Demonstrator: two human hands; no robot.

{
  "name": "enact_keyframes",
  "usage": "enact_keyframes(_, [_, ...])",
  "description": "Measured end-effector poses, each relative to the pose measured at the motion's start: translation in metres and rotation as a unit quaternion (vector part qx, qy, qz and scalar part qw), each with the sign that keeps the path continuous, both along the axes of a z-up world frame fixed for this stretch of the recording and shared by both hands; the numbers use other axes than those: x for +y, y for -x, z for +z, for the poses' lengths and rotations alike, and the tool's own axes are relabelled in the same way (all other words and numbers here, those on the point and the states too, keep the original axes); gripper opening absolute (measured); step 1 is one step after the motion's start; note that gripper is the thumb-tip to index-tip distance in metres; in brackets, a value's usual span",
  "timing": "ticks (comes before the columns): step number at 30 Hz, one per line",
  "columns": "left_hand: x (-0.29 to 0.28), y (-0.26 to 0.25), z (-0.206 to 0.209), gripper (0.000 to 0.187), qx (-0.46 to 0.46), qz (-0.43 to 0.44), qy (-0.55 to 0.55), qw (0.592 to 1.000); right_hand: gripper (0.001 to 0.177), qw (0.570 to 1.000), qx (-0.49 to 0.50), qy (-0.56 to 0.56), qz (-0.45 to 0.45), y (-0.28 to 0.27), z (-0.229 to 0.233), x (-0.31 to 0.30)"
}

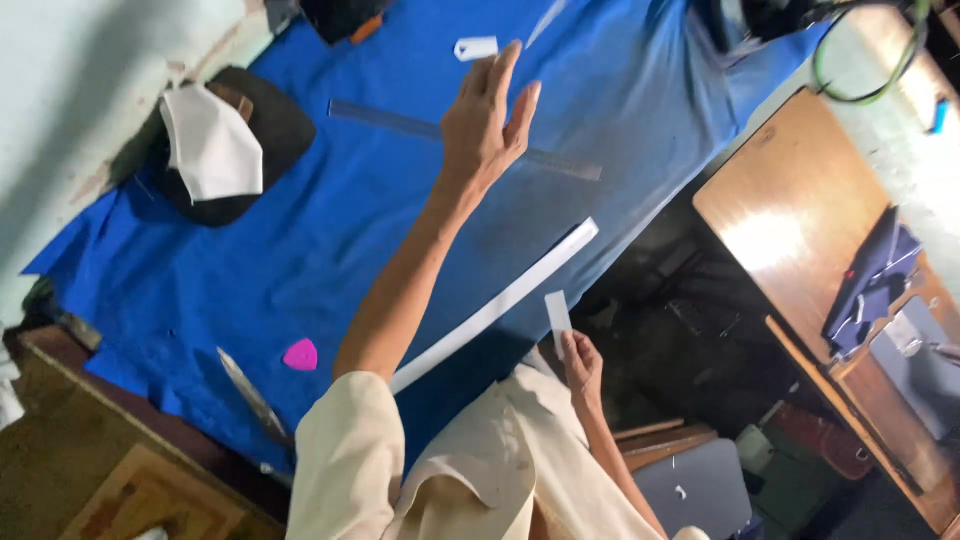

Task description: The person uses shears to cut a long strip from a large sheet of white paper on a blue table. They then measure the strip with a ruler and a pink marker, and cut it into smaller pieces.

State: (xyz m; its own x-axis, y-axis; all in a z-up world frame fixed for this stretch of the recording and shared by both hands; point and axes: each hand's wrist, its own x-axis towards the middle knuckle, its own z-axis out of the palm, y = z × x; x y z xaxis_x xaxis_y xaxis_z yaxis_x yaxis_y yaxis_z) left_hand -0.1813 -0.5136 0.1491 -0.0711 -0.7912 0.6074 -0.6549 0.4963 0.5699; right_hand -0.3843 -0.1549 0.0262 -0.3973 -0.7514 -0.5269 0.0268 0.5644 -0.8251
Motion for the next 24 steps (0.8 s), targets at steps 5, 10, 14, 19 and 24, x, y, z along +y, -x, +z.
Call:
enact_keyframes(5, [0.085,-0.036,-0.007,0.012,0.072,0.001,-0.058,0.996,0.035,1.0,-0.006,0.007,0.022,0.013,-0.003,-0.02])
enact_keyframes(10, [0.244,-0.137,-0.088,0.026,0.013,0.123,-0.201,0.972,0.029,0.988,-0.149,-0.025,0.014,0.017,-0.018,-0.057])
enact_keyframes(14, [0.369,-0.181,-0.1,0.017,-0.042,0.313,-0.215,0.924,0.033,0.986,-0.158,-0.047,0.031,0.006,-0.006,-0.112])
enact_keyframes(19, [0.457,-0.197,-0.142,0.029,-0.16,0.5,-0.235,0.818,0.013,0.937,0.19,0.061,0.288,0.039,0.005,-0.24])
enact_keyframes(24, [0.448,-0.174,-0.157,0.028,-0.147,0.521,-0.227,0.81,0.042,0.534,0.627,0.429,0.371,0.254,-0.133,-0.555])
